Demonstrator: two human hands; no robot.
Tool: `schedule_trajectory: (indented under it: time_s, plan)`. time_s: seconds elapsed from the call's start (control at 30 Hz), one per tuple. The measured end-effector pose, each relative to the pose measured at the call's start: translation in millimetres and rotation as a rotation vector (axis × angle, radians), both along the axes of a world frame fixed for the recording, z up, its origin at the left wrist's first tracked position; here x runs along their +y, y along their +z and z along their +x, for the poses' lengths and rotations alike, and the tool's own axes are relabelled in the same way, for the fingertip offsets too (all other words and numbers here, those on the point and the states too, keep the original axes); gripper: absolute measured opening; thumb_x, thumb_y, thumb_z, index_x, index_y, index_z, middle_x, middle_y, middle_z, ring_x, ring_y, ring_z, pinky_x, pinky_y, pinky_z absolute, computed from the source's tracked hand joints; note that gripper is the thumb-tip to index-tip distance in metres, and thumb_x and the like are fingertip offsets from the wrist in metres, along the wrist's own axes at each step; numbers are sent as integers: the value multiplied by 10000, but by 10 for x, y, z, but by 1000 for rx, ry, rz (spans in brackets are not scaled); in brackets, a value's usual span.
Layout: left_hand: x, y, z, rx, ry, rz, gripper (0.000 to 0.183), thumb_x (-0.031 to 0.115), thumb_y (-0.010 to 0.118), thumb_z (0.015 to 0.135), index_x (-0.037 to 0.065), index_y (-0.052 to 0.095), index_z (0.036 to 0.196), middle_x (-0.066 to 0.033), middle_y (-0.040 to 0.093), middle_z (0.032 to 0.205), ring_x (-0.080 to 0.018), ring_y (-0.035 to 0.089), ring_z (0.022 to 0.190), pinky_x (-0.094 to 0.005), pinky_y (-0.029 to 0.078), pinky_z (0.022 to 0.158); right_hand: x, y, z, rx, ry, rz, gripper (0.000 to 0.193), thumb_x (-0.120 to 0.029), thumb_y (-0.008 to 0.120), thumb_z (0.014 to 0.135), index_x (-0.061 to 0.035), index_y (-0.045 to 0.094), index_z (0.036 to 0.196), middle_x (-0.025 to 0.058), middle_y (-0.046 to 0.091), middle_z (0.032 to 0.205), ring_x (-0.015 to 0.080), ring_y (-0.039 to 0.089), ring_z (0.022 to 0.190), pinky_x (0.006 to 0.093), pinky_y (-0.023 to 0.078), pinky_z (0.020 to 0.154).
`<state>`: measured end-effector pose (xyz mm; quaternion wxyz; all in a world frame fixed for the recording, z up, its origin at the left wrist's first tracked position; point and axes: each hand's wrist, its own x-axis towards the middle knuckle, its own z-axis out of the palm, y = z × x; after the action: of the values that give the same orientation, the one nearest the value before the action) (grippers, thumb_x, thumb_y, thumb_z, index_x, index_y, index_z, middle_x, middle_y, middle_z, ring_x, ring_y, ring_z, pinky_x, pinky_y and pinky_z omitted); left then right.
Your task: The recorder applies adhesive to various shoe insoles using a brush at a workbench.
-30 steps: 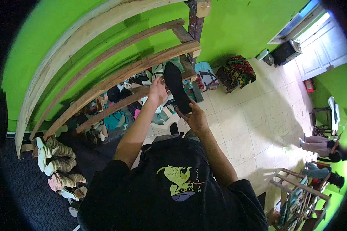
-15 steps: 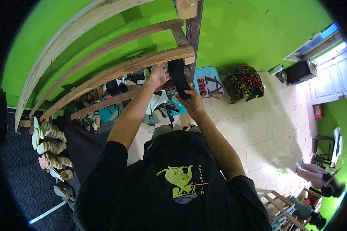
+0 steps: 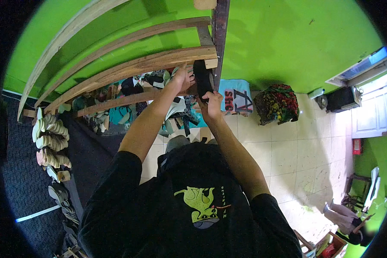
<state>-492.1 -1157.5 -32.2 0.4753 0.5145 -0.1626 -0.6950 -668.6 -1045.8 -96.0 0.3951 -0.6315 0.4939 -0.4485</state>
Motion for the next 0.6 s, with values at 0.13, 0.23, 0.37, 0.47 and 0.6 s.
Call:
schedule_trajectory:
  time_s: [0.13,0.23,0.37,0.47,0.6]
  plan:
    - [-94,-68,132,-68,-35,-25,724,610,299,1108,67,391,1578,-166,450,1618,-374,527,1353,-543,371,1168,-62,-103,156,-624,46,151,432,63,757,780,-90,494,1088,140,281,1341,308,377,1292,437,533,1040]
    - [-104,-80,105,-67,-8,-5,720,587,298,1117,48,367,1590,-175,449,1616,-375,532,1350,-521,399,1155,-109,-63,157,-763,-75,254,481,66,707,779,-80,427,1143,139,339,1258,301,429,1221,449,548,1023]
    - [8,-108,96,-21,1,-61,742,602,303,1112,52,346,1609,-173,436,1627,-362,496,1392,-510,378,1171,-70,303,74,-1130,-176,744,565,41,647,782,-94,317,1220,127,398,1149,298,532,1059,508,566,1039]
    - [3,80,-20,-31,-39,-69,760,613,329,1103,55,331,1619,-173,423,1638,-346,466,1427,-494,366,1178,-68,302,-34,-1218,-61,597,534,37,656,791,-104,328,1188,116,406,1138,284,548,1053,515,572,1025]
    - [204,90,189,-226,-4,-23,760,620,410,1082,80,363,1614,-152,456,1621,-311,460,1446,-450,366,1172,113,618,21,-1271,-95,767,502,49,653,802,-112,342,1161,113,457,1063,288,603,1034,494,587,1004]
